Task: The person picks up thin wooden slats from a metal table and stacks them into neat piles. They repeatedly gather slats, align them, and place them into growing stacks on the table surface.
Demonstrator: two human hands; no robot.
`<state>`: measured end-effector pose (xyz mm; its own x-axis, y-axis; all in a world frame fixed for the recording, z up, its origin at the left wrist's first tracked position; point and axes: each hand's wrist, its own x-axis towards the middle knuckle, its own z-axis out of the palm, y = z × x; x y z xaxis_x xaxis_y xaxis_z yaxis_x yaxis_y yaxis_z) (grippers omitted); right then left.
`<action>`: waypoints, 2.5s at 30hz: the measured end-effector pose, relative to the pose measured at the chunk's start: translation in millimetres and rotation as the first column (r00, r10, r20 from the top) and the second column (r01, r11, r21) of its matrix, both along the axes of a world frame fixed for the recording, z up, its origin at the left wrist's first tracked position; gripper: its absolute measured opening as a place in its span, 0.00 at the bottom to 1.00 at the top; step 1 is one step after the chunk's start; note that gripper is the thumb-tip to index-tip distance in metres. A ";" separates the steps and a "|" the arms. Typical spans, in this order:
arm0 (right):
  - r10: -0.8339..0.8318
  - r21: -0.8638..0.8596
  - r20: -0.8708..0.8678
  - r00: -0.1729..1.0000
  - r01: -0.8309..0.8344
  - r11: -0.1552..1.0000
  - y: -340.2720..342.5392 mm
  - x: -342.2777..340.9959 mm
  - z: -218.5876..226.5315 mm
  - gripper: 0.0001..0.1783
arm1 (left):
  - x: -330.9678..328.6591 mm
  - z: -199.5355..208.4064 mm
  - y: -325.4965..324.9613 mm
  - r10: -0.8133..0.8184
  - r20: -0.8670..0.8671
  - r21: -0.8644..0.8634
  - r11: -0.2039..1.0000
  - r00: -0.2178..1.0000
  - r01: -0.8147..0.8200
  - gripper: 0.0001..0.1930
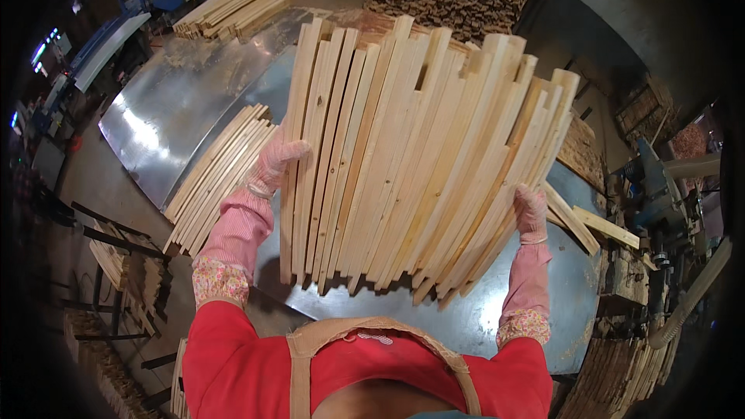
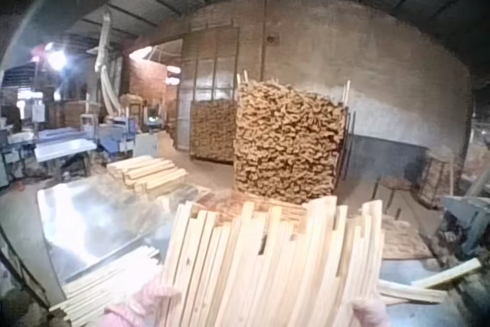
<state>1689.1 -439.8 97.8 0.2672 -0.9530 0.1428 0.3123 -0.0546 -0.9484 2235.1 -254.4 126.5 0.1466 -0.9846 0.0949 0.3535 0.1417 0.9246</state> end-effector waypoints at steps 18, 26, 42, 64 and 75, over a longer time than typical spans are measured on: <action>-0.185 -0.326 -0.543 0.819 -0.003 0.945 87.6 1.6 -12.5 0.28 | 39.8 16.2 30.9 0.058 0.382 -0.050 0.998 0.922 -0.042 0.33; 0.214 0.192 -0.977 -0.005 -0.462 0.866 259.8 -51.0 -56.6 0.29 | 15.7 -94.6 202.7 0.018 0.863 0.052 0.991 0.505 -0.124 0.45; -0.149 0.446 -0.495 0.856 0.397 0.802 376.7 -20.5 -237.9 0.44 | -13.9 -261.2 315.7 -0.006 0.217 0.496 0.862 0.976 -0.106 0.39; 0.401 0.792 0.029 0.916 -0.266 0.549 196.8 -21.5 -214.5 0.42 | -69.6 -198.7 73.0 -0.485 0.820 0.553 0.535 0.303 -0.639 0.52; 0.550 0.717 -0.060 0.833 -0.348 0.605 162.0 -39.0 -230.9 0.45 | -96.2 -264.2 13.1 -0.607 0.785 0.385 0.633 -0.122 -0.672 0.41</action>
<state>1650.1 -277.8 -133.1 0.6153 -0.5117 -0.5997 -0.1288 0.6852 -0.7168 2138.9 -241.3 -137.7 0.5746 -0.7575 -0.3099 -0.8137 -0.5694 -0.1169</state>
